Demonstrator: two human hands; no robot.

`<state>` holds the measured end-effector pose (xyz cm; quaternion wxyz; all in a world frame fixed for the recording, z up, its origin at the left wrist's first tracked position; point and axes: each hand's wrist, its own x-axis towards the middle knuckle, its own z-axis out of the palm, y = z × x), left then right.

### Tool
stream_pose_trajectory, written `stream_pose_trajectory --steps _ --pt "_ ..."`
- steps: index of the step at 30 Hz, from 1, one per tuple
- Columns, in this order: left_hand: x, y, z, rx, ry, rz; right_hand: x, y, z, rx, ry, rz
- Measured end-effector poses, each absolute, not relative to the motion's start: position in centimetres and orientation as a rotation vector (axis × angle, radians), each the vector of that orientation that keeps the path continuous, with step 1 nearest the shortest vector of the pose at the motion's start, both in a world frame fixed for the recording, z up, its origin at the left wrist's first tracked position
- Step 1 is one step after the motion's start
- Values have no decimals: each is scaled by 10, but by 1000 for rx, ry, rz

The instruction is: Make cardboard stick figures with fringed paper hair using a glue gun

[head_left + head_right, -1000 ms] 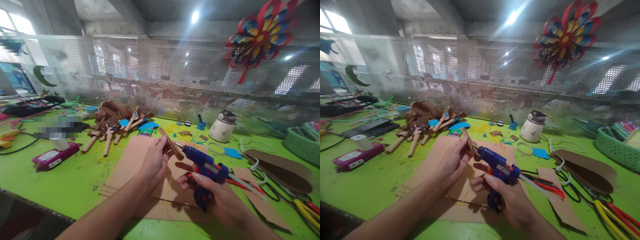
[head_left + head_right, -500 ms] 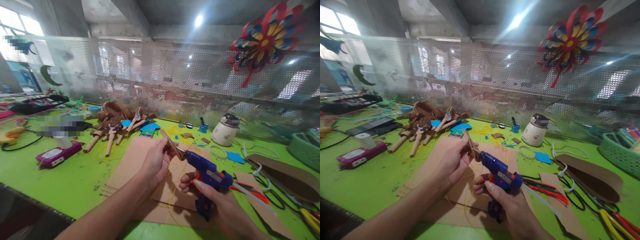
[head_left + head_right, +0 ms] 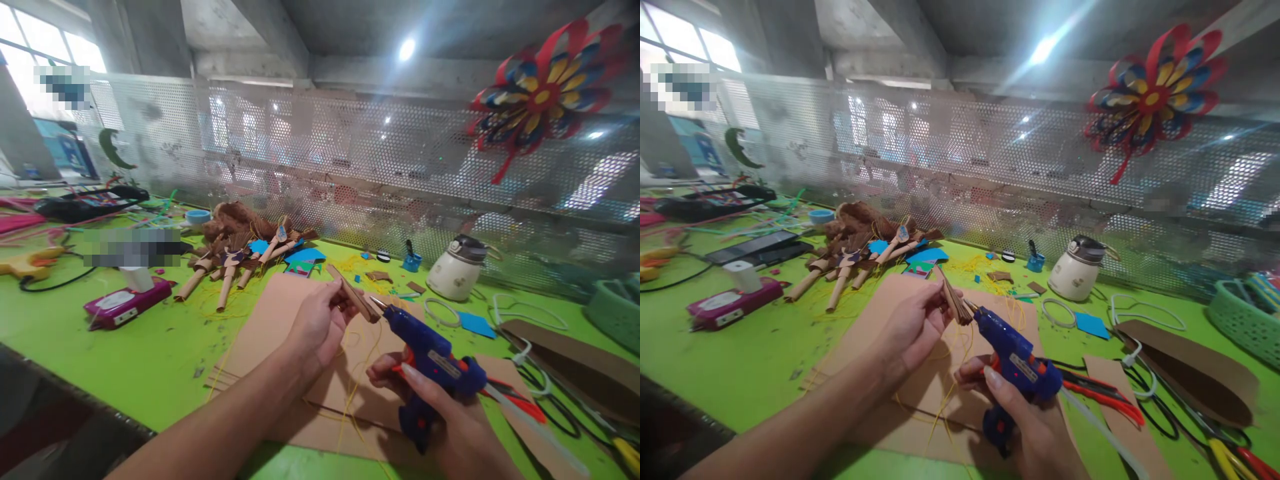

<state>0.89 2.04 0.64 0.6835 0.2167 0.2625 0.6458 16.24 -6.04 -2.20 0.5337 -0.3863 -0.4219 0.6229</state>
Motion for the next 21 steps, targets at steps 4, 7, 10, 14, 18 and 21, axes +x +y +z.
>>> stream_pose_trajectory --steps 4,7,10,14,18,21 --pt "8 20 7 480 631 1461 163 -61 -23 -890 -970 1502" --pt "7 20 7 489 664 1474 165 -60 -23 -938 -1003 1507" --pt "6 21 6 549 664 1480 169 -57 -21 -974 -1054 1454" --pt "5 21 4 638 660 1447 175 -55 -15 -940 -1033 1325" --pt "7 17 3 662 631 1328 183 -55 -5 -1008 -1121 1232" --pt "9 15 0 696 616 1260 194 -53 4 -1154 -1370 1105"
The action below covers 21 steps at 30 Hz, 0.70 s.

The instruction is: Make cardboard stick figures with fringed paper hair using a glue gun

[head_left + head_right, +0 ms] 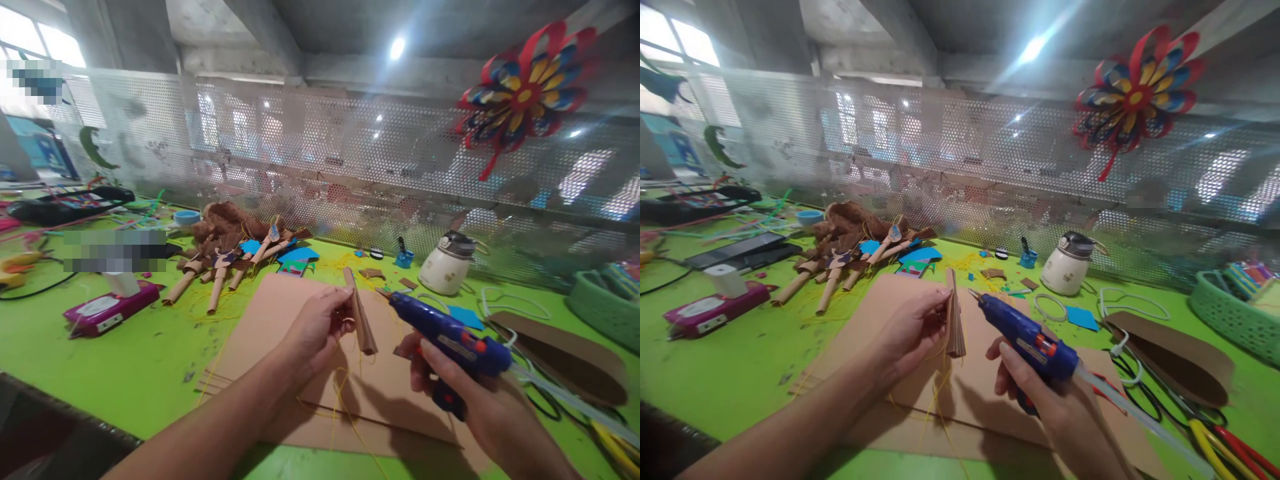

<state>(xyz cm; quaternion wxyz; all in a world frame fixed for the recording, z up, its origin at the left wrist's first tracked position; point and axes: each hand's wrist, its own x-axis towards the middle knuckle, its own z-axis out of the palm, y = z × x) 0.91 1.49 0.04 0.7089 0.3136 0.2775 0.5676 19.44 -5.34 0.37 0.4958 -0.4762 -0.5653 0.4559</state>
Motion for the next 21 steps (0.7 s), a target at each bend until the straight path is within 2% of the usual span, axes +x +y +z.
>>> stream_pose_trajectory --steps 8,21 --pt "10 13 -3 816 761 1141 237 -47 19 -1262 -1839 776" --pt "16 11 -8 847 836 1029 246 -43 5 -1248 -1748 937"
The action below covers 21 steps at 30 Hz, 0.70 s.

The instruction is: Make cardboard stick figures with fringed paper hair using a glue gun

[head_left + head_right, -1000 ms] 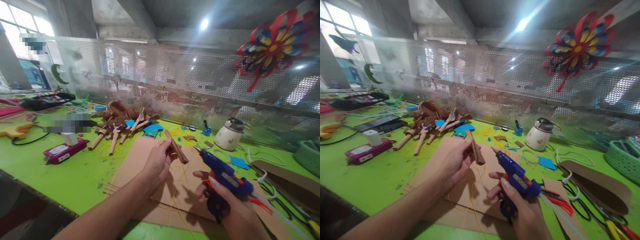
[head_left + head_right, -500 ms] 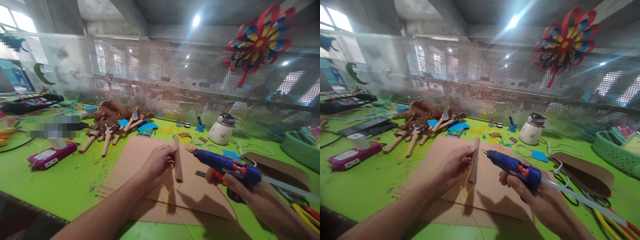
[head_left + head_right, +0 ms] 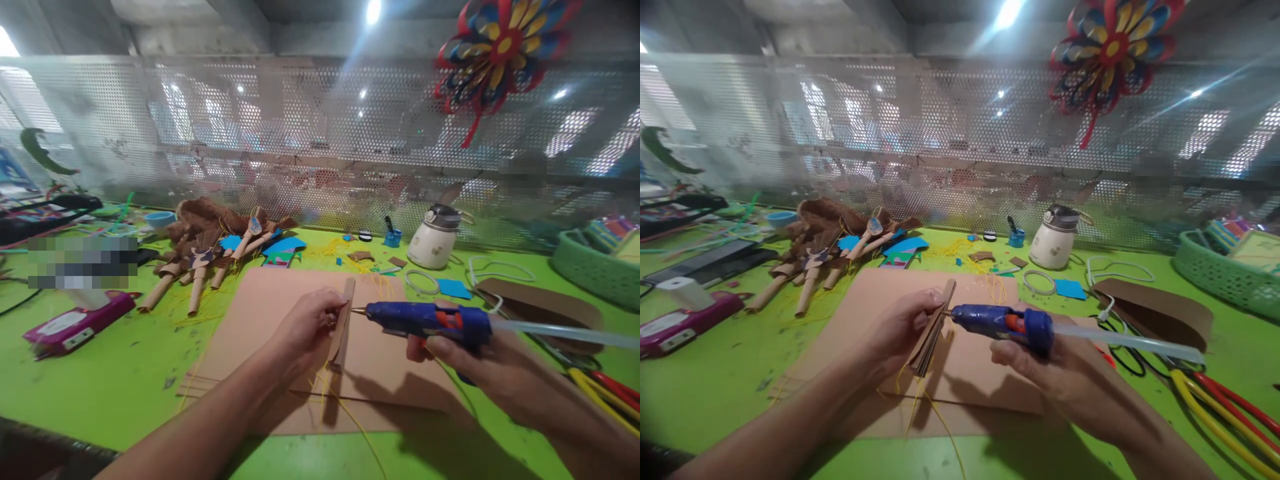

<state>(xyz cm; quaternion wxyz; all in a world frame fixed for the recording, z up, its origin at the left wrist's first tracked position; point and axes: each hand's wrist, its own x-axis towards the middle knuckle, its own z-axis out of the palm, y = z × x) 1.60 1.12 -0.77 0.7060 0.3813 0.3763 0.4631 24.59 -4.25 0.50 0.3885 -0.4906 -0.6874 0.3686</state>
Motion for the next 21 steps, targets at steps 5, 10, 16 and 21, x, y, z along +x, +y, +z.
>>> stream_pose_trajectory --steps 5,10,16,21 --pt "16 9 -9 901 788 1051 243 -42 6 -1265 -1794 884" --pt "16 10 -9 899 813 1025 238 -45 13 -1305 -1836 831" --pt "16 10 -9 928 809 1042 237 -46 10 -1315 -1822 876" --pt "16 9 -8 972 808 1031 236 -46 12 -1350 -1864 753"
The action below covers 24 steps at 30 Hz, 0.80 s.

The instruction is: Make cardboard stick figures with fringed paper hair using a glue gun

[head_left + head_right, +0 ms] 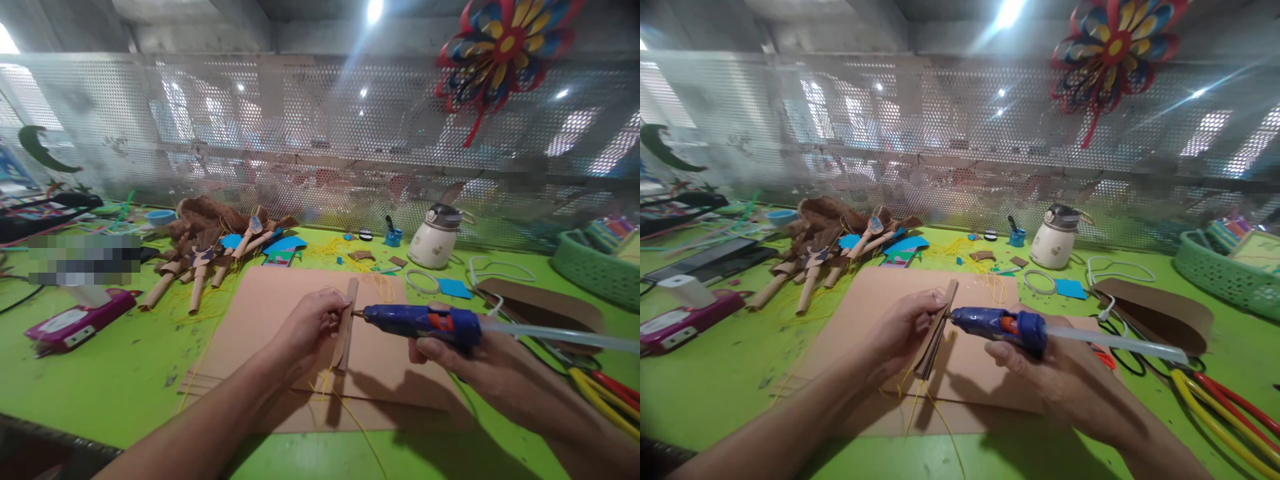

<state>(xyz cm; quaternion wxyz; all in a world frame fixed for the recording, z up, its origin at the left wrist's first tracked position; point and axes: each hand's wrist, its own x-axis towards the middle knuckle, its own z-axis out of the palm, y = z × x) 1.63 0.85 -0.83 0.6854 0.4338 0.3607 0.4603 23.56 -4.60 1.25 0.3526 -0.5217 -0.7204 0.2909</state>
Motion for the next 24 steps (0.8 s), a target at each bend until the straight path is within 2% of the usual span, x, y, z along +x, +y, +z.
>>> stream_pose_trajectory --steps 7,14,24 --pt "16 10 -9 1026 810 1027 230 -46 29 -1362 -2001 740" --pt "15 11 -12 1035 810 1022 239 -46 19 -1469 -2051 615" --pt "15 12 -14 1037 818 1004 226 -53 31 -1372 -1985 728"
